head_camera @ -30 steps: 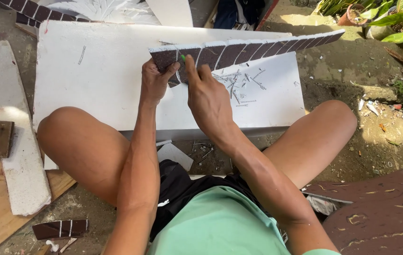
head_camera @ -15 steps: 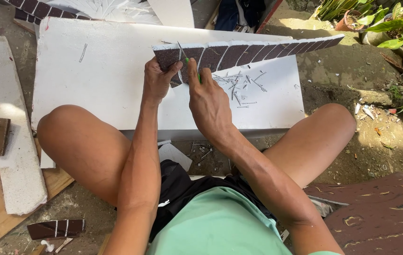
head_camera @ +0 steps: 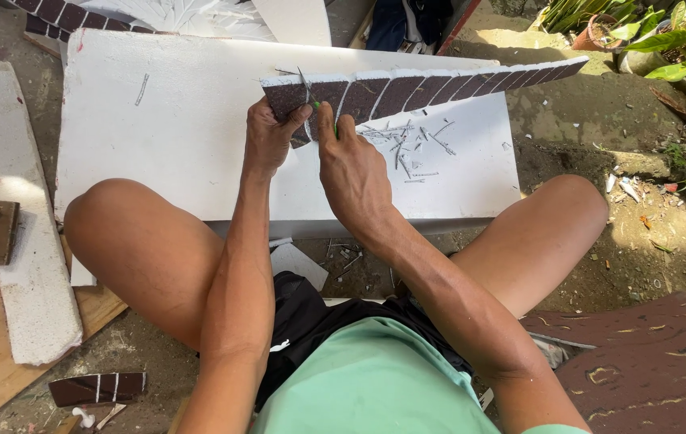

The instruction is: Using a utility knife to precisely cut and shape decorative strips along marked lines, followed by sanding.

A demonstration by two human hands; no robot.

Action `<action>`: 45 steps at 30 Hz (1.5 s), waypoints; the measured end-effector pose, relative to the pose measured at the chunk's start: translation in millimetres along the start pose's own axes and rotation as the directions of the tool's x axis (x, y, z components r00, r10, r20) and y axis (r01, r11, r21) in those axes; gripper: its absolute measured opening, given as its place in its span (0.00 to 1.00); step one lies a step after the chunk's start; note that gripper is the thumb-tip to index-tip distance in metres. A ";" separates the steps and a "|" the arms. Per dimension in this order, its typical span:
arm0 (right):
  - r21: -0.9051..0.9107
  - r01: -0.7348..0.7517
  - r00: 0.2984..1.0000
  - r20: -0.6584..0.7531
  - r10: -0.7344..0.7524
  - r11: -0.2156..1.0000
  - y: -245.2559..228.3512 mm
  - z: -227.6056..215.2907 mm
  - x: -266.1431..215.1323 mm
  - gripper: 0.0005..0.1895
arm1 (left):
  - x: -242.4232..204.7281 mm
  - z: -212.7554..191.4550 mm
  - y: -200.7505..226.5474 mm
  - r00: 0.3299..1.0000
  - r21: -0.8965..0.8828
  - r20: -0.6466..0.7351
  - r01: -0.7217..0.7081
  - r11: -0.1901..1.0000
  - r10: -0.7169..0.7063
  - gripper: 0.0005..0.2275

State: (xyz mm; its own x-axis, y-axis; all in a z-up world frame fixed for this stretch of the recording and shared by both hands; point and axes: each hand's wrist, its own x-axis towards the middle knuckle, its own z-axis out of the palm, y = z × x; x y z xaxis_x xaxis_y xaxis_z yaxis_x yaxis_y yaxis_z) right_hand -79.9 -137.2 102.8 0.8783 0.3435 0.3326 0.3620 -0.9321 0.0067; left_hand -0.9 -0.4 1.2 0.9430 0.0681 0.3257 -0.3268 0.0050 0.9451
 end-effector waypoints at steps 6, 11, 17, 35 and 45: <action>-0.046 -0.009 1.000 0.017 0.010 0.999 -4.6 -0.7 20.1 0.24 | -0.2 4.1 3.0 0.999 0.015 -0.028 -0.030 0.999 0.030 0.10; -0.061 -0.014 0.996 0.086 0.019 0.998 -2.9 -18.3 3.3 0.25 | 1.6 2.7 -6.0 0.999 0.011 -0.038 -0.027 1.000 0.028 0.11; 0.322 -0.114 0.987 -0.068 0.144 0.940 10.0 -57.4 -5.2 0.19 | 4.9 2.1 3.6 0.992 -0.084 -0.097 0.067 0.994 -0.075 0.10; 0.952 -0.232 0.820 0.302 0.486 -0.199 99.3 64.8 3.3 0.30 | -43.5 72.8 -1.9 0.808 -0.920 -0.007 0.225 0.320 -0.589 0.09; 0.991 -0.106 0.895 0.129 0.427 -0.077 152.9 78.3 -5.6 0.25 | -46.4 49.4 4.4 0.829 -0.347 -0.362 0.305 0.887 -0.427 0.13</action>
State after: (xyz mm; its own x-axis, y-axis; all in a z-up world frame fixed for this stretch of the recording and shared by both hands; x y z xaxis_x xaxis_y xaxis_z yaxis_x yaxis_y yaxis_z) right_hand -5.0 -272.7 28.0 0.9810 -0.0757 0.1788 0.1884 0.1489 -0.9707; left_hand -43.0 -52.8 -8.5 0.8984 0.4150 -0.1434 -0.0236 0.3718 0.9280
